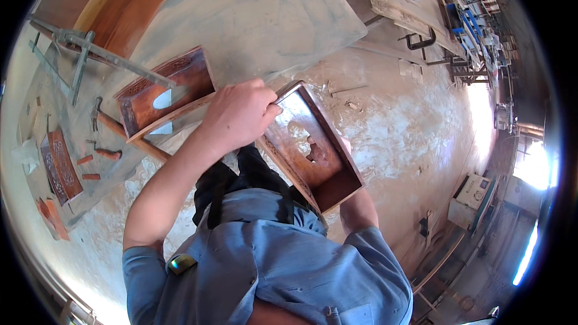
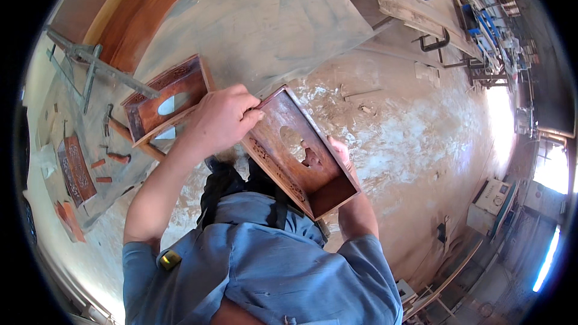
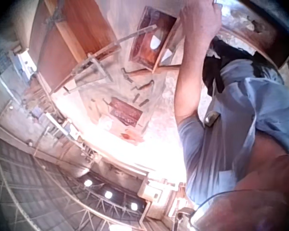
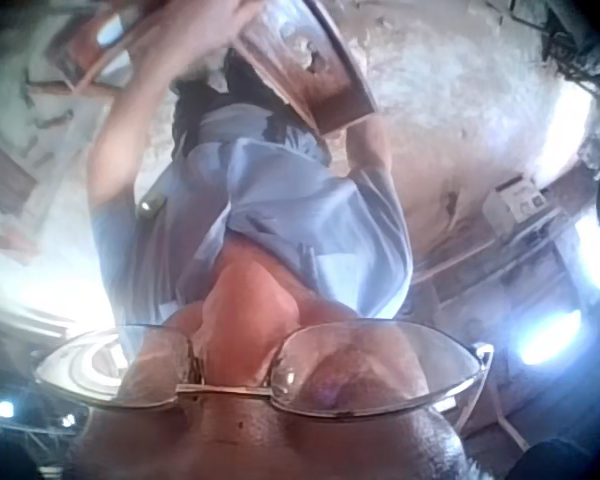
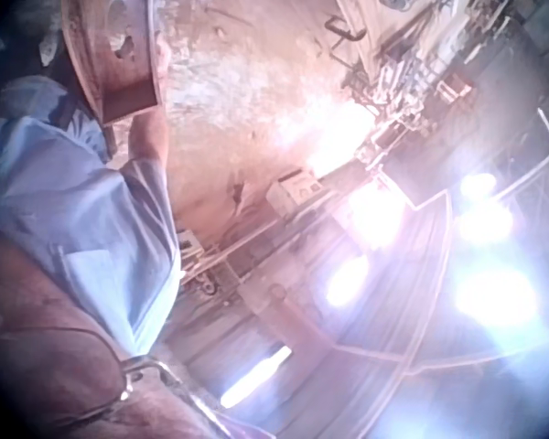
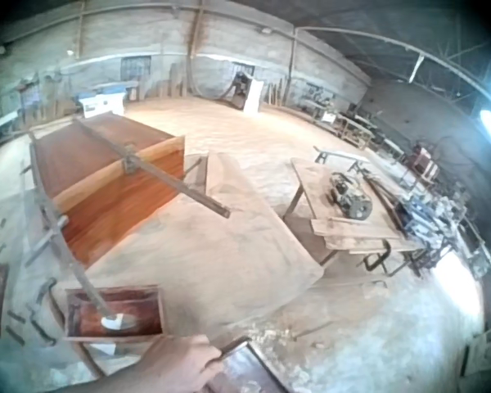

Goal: The person assembles small wooden boxes by hand, fitting carved panels into frames and aligning edges. They handle multiple boxes, place them on a workbench, and use a metal ruler to check dimensions and alignment.

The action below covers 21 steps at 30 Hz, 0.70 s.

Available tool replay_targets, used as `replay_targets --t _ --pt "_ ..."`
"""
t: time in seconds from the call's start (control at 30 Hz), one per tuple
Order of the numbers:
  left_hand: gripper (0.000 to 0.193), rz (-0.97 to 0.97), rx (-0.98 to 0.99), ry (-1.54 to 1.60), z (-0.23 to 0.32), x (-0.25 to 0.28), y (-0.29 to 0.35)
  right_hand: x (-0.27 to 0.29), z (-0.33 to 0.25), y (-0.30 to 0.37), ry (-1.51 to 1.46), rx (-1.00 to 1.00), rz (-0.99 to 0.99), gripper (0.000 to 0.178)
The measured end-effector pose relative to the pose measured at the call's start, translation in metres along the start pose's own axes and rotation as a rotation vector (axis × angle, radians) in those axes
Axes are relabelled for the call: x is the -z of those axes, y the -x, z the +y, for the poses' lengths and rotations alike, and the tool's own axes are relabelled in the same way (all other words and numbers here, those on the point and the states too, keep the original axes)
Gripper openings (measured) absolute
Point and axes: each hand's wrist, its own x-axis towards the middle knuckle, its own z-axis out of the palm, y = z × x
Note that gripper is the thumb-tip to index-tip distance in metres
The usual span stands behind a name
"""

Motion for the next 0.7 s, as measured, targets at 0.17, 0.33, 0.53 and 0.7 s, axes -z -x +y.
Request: replay_targets --t 0.17,0.33,0.53,0.7 --pt "0.018 0.201 -0.028 -0.24 0.004 -0.022 0.008 0.003 0.004 0.003 0.083 0.059 -0.019 0.065" --pt "0.019 0.3 -0.026 -0.397 0.001 -0.032 0.013 0.005 0.005 -0.003 -0.065 -0.05 0.082 0.068" --pt "0.023 0.413 -0.11 -0.502 0.004 -0.032 0.016 0.011 0.001 -0.003 -0.006 -0.052 0.034 0.07" --pt "0.024 0.462 -0.126 -0.51 0.007 -0.028 0.017 0.011 -0.004 -0.004 0.061 -0.049 0.006 0.074"
